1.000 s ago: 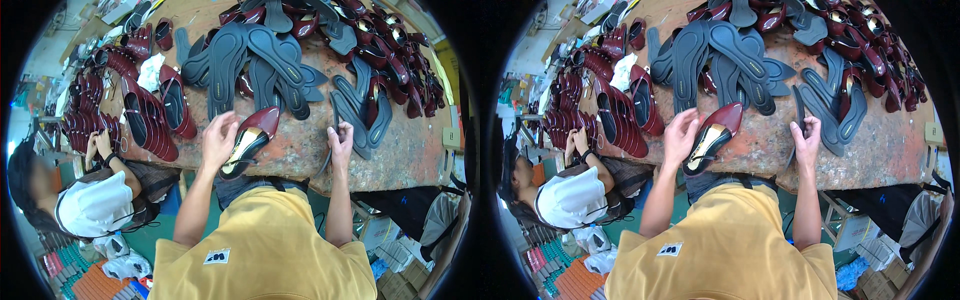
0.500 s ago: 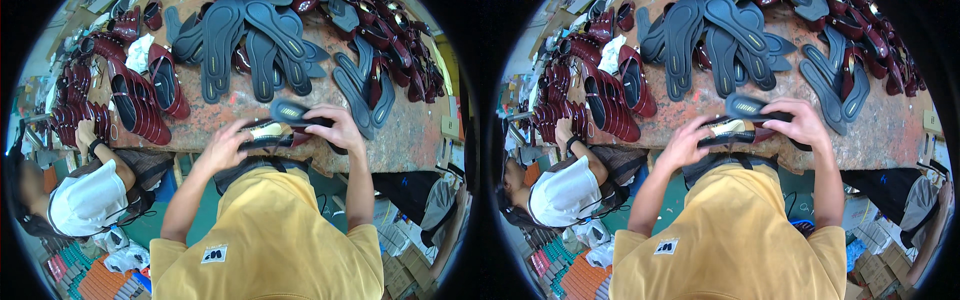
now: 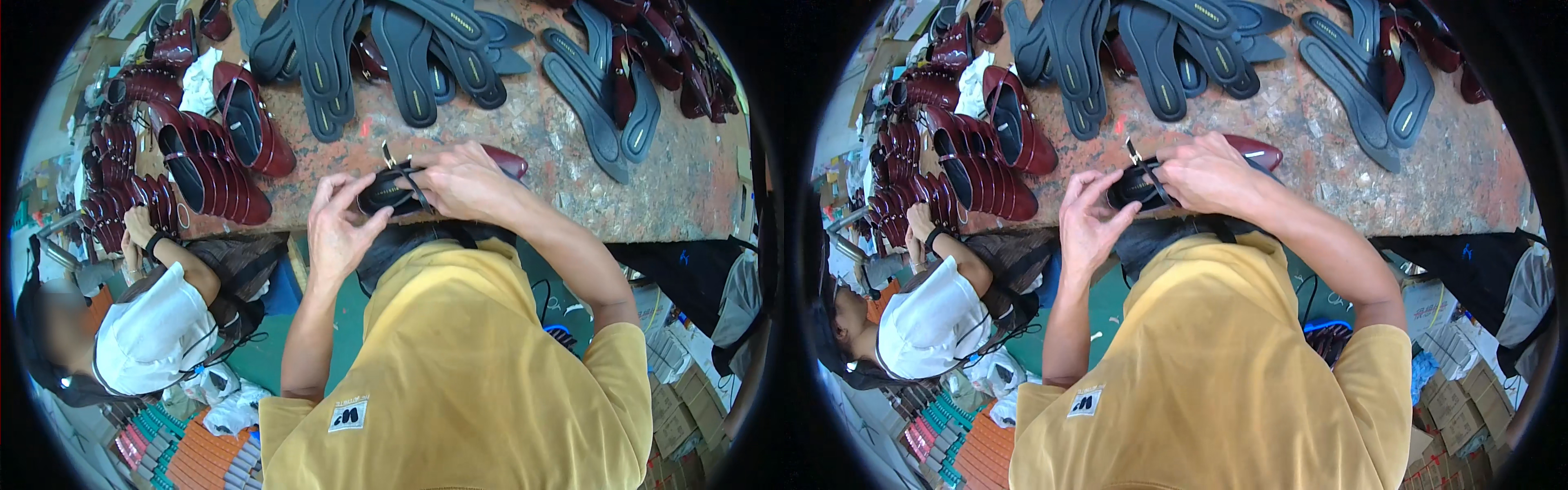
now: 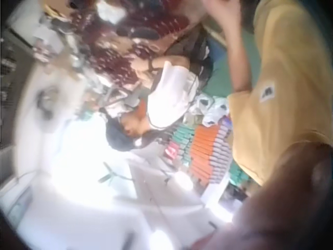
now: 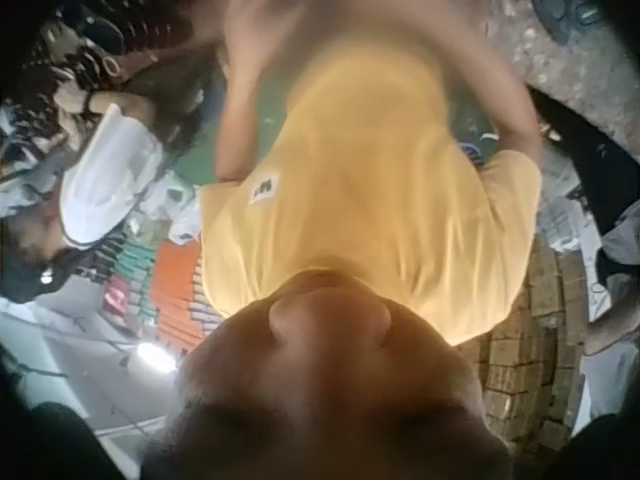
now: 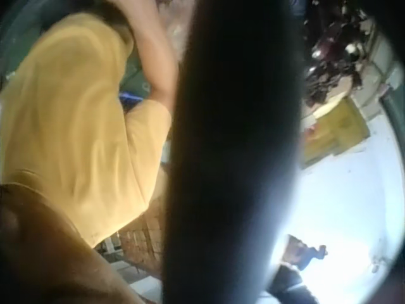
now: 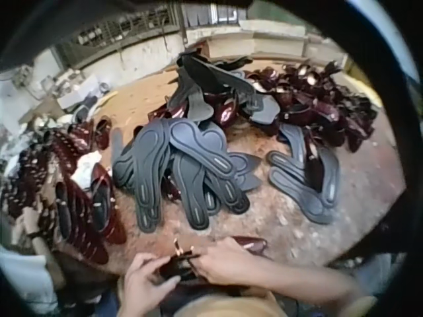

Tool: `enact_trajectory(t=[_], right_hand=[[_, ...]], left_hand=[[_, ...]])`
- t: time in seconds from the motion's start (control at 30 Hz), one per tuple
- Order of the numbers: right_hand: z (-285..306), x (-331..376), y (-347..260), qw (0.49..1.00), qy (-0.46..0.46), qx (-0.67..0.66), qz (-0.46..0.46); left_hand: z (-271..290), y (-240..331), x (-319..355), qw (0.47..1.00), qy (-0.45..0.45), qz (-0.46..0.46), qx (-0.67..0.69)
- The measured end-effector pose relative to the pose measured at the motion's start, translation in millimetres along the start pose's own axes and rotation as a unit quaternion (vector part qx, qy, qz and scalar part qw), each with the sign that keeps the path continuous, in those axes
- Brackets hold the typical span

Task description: The person inserts black insoles into maroon high-heeled shoes on a workbench. They repeatedly pick up a shoe, place an insole inside, and set the shoe down, working through a pile of shoes and insoles.

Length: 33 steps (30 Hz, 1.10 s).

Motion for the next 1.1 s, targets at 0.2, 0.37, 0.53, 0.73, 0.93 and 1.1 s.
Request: enact_trajectory(t=[0.2,0.37,0.53,0.73,0.93,1.1], right_hand=[[-15.2,-1.6,2.0,0.998,-0.034,0.05,0.011],[-13.1,-6.3,-1.8,0.996,-0.043,0.069,0.026],[-8.7,3.7,-6.4,0.989,0.017,0.144,0.04],[10.6,31.9,2.7,0.966,0.09,0.23,-0.081],[15.4,38.4,-13.3,0.959,0.164,0.153,-0.174],[19.0,89.8,7.2,0.726,0.154,-0.386,-0.548]], left_hand=[[1.7,0.7,-3.4,0.999,-0.031,-0.017,-0.04],[4.2,-2.7,-4.9,0.962,-0.04,-0.238,-0.126],[-10.6,-9.3,-6.1,0.894,-0.137,-0.317,-0.286],[-9.2,-11.1,-13.7,0.865,-0.128,-0.415,-0.251],[-38.4,-11.2,-16.5,0.831,-0.149,-0.44,-0.306],[-40.7,-0.2,-14.1,0.815,-0.167,-0.414,-0.371]])
Point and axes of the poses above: each hand's wrist, its own x-axis away from the middle knuckle, its own z-axis out of the back of the hand, y = z × x, the point moved 1 cm from there along -x, towards the middle knuckle, and after that the axes turned 13 degrees about y, right-handed, at the moved point
